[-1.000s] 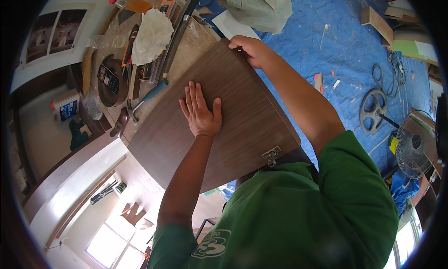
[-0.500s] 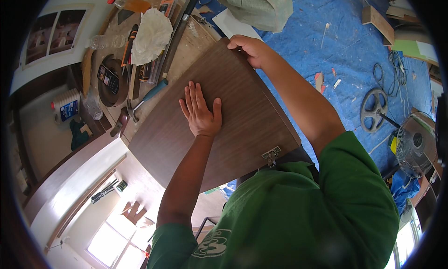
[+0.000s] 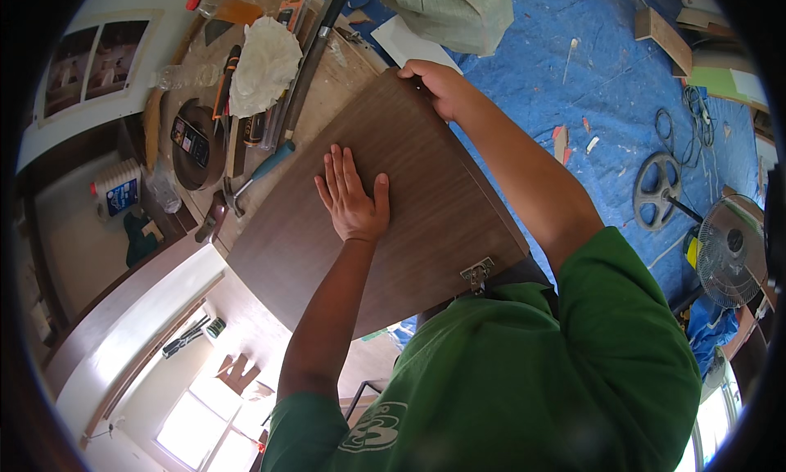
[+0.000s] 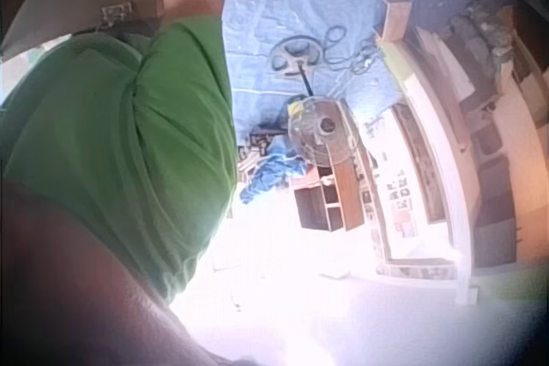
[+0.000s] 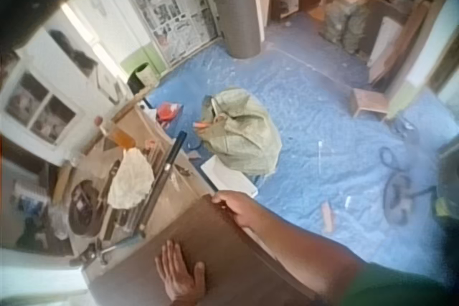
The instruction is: The person handles a cabinet door, places it on a workbench, and uses a utility knife to trim its edge. They then flip the door and inspect the surface.
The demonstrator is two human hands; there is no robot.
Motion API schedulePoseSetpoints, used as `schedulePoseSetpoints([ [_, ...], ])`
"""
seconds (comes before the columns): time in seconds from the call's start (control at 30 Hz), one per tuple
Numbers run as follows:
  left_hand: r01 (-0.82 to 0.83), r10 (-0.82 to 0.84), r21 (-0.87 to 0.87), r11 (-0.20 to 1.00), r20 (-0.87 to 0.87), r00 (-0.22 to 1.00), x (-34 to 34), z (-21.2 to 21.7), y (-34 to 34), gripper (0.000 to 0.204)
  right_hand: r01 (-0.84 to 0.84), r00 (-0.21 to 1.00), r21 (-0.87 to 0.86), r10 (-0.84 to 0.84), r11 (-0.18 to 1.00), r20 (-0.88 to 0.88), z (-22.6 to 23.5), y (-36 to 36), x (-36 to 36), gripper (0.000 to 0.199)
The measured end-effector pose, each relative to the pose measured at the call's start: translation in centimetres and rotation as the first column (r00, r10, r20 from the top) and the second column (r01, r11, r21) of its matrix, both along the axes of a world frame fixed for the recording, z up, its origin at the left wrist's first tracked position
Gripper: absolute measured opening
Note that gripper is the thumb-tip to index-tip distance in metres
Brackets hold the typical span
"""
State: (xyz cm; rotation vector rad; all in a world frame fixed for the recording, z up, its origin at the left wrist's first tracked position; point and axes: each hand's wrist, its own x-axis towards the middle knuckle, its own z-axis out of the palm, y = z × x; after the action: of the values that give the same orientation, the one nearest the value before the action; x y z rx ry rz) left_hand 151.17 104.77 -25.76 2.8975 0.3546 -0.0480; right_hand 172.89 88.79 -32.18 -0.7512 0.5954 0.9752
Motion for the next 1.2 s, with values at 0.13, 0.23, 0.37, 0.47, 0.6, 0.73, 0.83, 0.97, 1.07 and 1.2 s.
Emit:
schedulePoseSetpoints([
  [0.13, 0.006, -0.006, -0.002, 1.000, 0.000, 1.000, 0.0, 0.0, 0.1, 0.074, 0.103, 0.994, 0.066, -0.106, 0.992, 0.035, -0.3, -0.2, -0.7, 0.022],
  [0.23, 0.001, -0.001, -0.012, 1.000, -0.011, 1.000, 0.0, 0.0, 0.1, 0.075, 0.050, 0.996, 0.198, -0.063, 0.979, 0.058, -0.7, -1.4, -1.7, 0.023],
  [0.37, -0.005, 0.004, -0.012, 1.000, -0.026, 1.000, 0.1, 0.0, 0.0, 0.074, 0.050, 0.998, 0.163, -0.056, 0.985, 0.031, -0.7, -0.8, -0.9, 0.026],
  [0.47, -0.004, 0.004, -0.009, 1.000, -0.030, 1.000, 0.1, 0.0, 0.0, 0.074, -0.044, 0.999, 0.103, 0.043, 0.994, 0.019, 0.0, -0.2, 0.0, 0.028],
  [0.6, -0.004, 0.004, -0.003, 1.000, -0.027, 1.000, 0.1, 0.0, 0.0, 0.075, -0.079, 0.992, 0.148, 0.063, 0.986, 0.114, 0.8, -0.3, -0.9, 0.032],
  [0.73, 0.011, -0.011, -0.005, 1.000, -0.001, 1.000, 0.0, -0.2, 0.0, 0.075, -0.049, 0.968, 0.017, 0.043, 0.999, 0.246, 0.4, -0.7, -1.6, 0.030],
  [0.83, 0.025, -0.025, 0.004, 1.000, 0.014, 1.000, 0.1, -0.4, 0.1, 0.075, -0.042, 0.984, 0.168, 0.012, 0.985, 0.179, -0.4, -1.8, -1.9, 0.025],
  [0.97, 0.030, -0.030, 0.006, 1.000, 0.009, 1.000, 0.1, -0.6, 0.2, 0.074, -0.055, 0.974, 0.339, -0.024, 0.939, 0.225, -1.5, -2.3, -1.8, 0.023],
  [1.07, 0.039, -0.039, 0.017, 0.999, 0.014, 0.999, 0.1, -0.7, 0.2, 0.074, -0.093, 0.968, 0.282, 0.021, 0.955, 0.251, -1.9, -1.0, -0.5, 0.021],
  [1.2, 0.044, -0.044, 0.026, 0.999, 0.011, 0.999, 0.0, -0.7, 0.0, 0.073, -0.076, 0.976, 0.171, 0.039, 0.982, 0.213, -1.9, 0.1, 0.0, 0.022],
])
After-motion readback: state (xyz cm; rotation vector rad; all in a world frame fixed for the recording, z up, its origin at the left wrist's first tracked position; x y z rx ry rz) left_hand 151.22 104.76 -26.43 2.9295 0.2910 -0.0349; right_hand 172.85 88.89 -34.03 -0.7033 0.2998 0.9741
